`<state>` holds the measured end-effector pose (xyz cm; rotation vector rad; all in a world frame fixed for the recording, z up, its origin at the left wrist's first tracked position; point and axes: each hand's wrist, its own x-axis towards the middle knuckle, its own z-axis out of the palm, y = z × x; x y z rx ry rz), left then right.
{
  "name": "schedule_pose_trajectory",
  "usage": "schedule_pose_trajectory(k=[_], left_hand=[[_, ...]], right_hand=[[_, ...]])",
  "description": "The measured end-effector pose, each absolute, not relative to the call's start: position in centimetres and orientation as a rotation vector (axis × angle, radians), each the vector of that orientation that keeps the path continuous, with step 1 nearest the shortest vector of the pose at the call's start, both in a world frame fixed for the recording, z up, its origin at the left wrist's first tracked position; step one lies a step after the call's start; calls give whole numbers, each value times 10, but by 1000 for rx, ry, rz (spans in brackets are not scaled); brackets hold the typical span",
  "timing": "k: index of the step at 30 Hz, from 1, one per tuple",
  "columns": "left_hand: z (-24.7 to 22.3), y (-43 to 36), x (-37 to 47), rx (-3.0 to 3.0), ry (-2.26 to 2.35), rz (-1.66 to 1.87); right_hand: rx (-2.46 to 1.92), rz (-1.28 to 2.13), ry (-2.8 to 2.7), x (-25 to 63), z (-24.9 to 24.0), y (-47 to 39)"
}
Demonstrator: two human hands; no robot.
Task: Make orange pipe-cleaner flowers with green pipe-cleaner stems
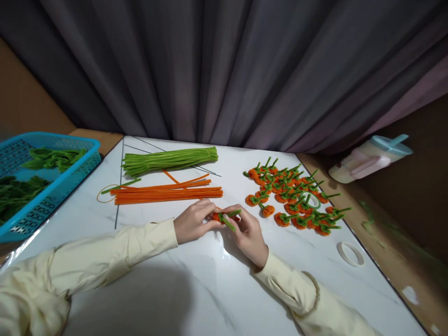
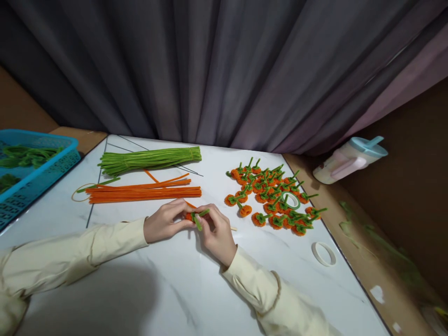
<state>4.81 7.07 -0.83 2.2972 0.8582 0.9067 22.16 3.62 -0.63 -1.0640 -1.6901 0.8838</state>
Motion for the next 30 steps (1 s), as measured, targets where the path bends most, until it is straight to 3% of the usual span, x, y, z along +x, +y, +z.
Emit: schedule_pose_trajectory(k=[30], left_hand=[[-10, 70, 48, 2339, 739, 1029]], right_hand=[[-1081, 912, -1618, 220, -5, 36]])
